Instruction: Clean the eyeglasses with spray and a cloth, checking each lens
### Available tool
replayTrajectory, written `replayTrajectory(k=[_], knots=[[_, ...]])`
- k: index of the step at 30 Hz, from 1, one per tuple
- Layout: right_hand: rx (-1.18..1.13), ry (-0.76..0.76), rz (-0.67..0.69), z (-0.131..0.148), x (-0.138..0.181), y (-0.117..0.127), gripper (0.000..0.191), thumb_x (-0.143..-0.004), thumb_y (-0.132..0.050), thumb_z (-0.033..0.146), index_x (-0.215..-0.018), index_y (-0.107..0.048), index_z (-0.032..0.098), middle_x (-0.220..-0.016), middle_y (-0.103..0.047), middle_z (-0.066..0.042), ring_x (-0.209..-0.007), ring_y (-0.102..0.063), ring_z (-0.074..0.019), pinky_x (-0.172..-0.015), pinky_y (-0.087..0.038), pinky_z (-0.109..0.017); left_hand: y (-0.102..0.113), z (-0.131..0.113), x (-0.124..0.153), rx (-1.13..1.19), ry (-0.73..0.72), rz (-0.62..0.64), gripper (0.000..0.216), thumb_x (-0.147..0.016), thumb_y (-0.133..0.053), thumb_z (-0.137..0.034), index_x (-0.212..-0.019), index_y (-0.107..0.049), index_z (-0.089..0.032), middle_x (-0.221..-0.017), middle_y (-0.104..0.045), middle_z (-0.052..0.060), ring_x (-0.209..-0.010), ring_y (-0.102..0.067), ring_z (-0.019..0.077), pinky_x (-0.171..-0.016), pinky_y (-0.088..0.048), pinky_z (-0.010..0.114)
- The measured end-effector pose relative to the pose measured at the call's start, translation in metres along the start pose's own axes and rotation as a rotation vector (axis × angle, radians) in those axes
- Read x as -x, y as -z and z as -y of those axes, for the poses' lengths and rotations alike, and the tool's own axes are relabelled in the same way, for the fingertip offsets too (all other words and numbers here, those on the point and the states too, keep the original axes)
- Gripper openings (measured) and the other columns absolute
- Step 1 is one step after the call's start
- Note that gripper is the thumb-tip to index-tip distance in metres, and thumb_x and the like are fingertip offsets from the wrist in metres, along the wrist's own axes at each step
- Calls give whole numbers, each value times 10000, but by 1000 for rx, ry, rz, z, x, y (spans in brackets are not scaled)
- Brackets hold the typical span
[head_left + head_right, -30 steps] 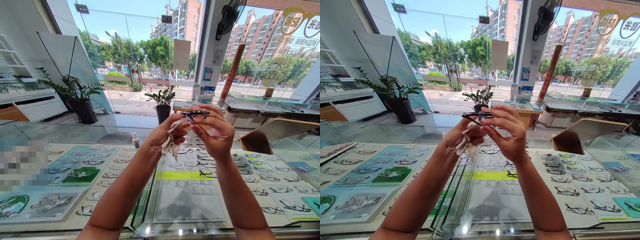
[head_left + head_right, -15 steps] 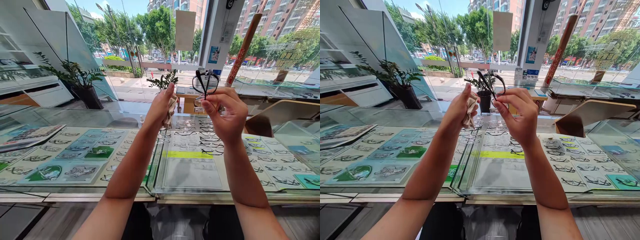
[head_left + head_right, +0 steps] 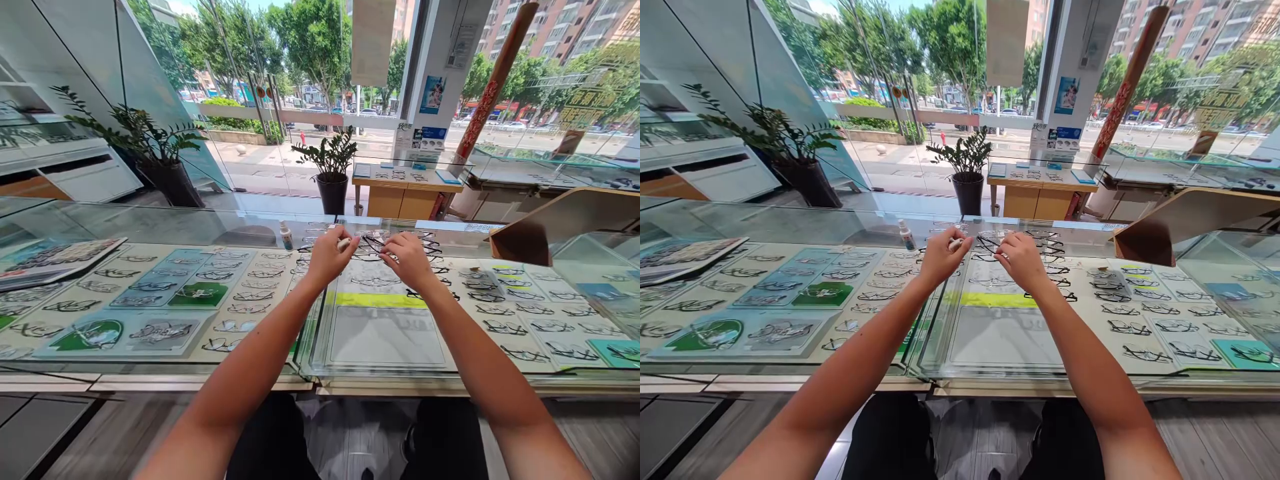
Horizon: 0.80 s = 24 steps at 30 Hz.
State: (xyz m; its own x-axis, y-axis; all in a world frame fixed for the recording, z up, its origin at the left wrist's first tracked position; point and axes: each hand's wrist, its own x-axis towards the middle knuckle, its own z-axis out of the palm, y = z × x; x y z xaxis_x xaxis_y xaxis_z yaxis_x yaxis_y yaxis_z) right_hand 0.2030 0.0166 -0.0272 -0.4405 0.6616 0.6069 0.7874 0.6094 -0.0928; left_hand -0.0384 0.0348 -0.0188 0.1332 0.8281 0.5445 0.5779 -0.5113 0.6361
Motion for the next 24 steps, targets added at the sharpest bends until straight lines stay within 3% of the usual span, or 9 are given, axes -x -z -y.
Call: replayTrajectory(k=[3, 6, 9, 17, 21, 24], knots=[[33, 16, 40, -2, 1, -5, 139, -1007, -687, 306, -952, -775, 213, -1058, -777, -98, -1041, -601, -308, -907, -426, -461, -5, 1, 1, 5, -11, 58, 361, -937, -629, -540, -841, -649, -192, -785, -679, 39, -744, -583, 184, -691, -387, 284], [35, 15, 28, -3, 2, -8, 168, -1020, -669, 335, -964, -779, 221, -1059, -780, -94, -1051, -599, -311, -922, -414, -471, -10, 2, 3, 176, 143, 206, 398, -887, -688, -580, -917, -732, -185, -734, -678, 27, -625, -572, 168, -614, -399, 277], [24, 18, -22, 2, 3, -10, 207, -1043, -626, 361, -998, -784, 235, -1078, -777, -101, -1072, -590, -312, -937, -408, -480, -17, 0, 7, 398, 290, 341, 433, -851, -736, -596, -922, -768, -170, -564, -561, -20, -503, -476, 134, -539, -360, 267], [-5, 46, -123, 21, 4, -10, 229, -1067, -572, 354, -1051, -772, 242, -1115, -799, -94, -1072, -617, -306, -942, -419, -479, -25, -4, 11, 509, 283, 188, 452, -788, -800, -601, -807, -757, -152, -564, -532, -32, -533, -416, 105, -523, -317, 253], [-185, -92, -224, 23, 4, -6, 157, -1040, -608, 333, -1031, -737, 244, -1122, -798, -86, -1098, -647, -293, -989, -433, -472, -22, -3, 9, 476, 263, 187, 484, -821, -745, -631, -855, -777, -150, -546, -518, -38, -515, -406, 109, -518, -311, 259], [-344, -179, -223, 20, 2, -7, 154, -1021, -626, 356, -999, -732, 245, -1091, -796, -82, -1087, -661, -287, -999, -451, -466, -20, -4, 7, 430, 216, 193, 460, -844, -727, -606, -846, -773, -147, -607, -585, -17, -560, -454, 118, -561, -357, 260]])
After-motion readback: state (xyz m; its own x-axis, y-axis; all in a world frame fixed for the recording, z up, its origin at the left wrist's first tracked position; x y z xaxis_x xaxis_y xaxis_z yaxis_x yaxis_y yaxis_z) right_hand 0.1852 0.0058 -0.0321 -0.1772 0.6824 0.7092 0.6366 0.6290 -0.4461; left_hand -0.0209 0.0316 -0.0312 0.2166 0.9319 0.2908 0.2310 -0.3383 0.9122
